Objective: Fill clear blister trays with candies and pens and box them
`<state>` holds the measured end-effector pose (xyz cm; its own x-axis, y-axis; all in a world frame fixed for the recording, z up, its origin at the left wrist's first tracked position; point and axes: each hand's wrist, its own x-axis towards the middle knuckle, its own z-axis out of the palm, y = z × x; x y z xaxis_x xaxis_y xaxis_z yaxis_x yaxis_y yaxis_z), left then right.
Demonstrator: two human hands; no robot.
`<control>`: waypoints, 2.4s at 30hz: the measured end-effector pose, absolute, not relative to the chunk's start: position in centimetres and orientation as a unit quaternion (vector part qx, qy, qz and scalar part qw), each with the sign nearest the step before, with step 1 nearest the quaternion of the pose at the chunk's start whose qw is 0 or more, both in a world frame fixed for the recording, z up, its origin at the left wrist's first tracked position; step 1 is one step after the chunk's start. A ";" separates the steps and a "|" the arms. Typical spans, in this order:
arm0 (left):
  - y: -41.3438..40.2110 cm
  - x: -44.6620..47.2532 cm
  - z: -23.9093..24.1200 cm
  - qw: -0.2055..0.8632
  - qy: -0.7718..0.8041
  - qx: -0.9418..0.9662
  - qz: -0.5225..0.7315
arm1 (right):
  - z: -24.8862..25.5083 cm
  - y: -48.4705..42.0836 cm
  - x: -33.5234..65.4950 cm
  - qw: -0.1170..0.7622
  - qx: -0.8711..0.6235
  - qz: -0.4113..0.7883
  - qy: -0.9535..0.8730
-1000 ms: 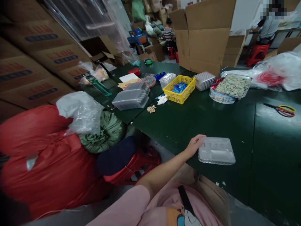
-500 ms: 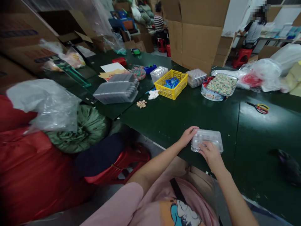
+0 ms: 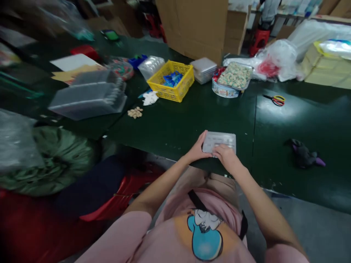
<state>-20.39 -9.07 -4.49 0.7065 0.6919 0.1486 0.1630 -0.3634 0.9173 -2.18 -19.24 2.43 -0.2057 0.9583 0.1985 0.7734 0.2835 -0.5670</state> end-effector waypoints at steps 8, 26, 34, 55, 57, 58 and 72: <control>-8.9 -20.3 -4.2 0.517 0.275 0.765 0.270 | 2.9 -19.9 -1.6 0.212 -0.608 0.134 -0.753; -7.2 -16.8 4.4 0.441 0.432 0.694 0.371 | 5.3 -15.9 -2.0 0.508 -0.610 0.507 -0.336; -4.5 -14.4 4.8 0.331 0.418 0.831 0.158 | 3.4 -16.0 -1.0 0.466 -0.612 0.574 -0.281; -3.1 -14.4 4.6 0.484 0.275 0.820 0.135 | 0.5 -13.4 3.0 0.465 -0.555 0.292 -0.625; -3.0 -14.3 4.6 0.488 0.268 0.820 0.132 | 0.8 -13.3 3.2 0.452 -0.546 0.277 -0.649; -2.9 -14.3 4.7 0.491 0.264 0.820 0.131 | 0.9 -13.2 3.3 0.448 -0.542 0.268 -0.659; -2.9 -14.1 5.1 0.504 0.258 0.816 0.115 | 1.4 -13.3 3.8 0.421 -0.542 0.222 -0.693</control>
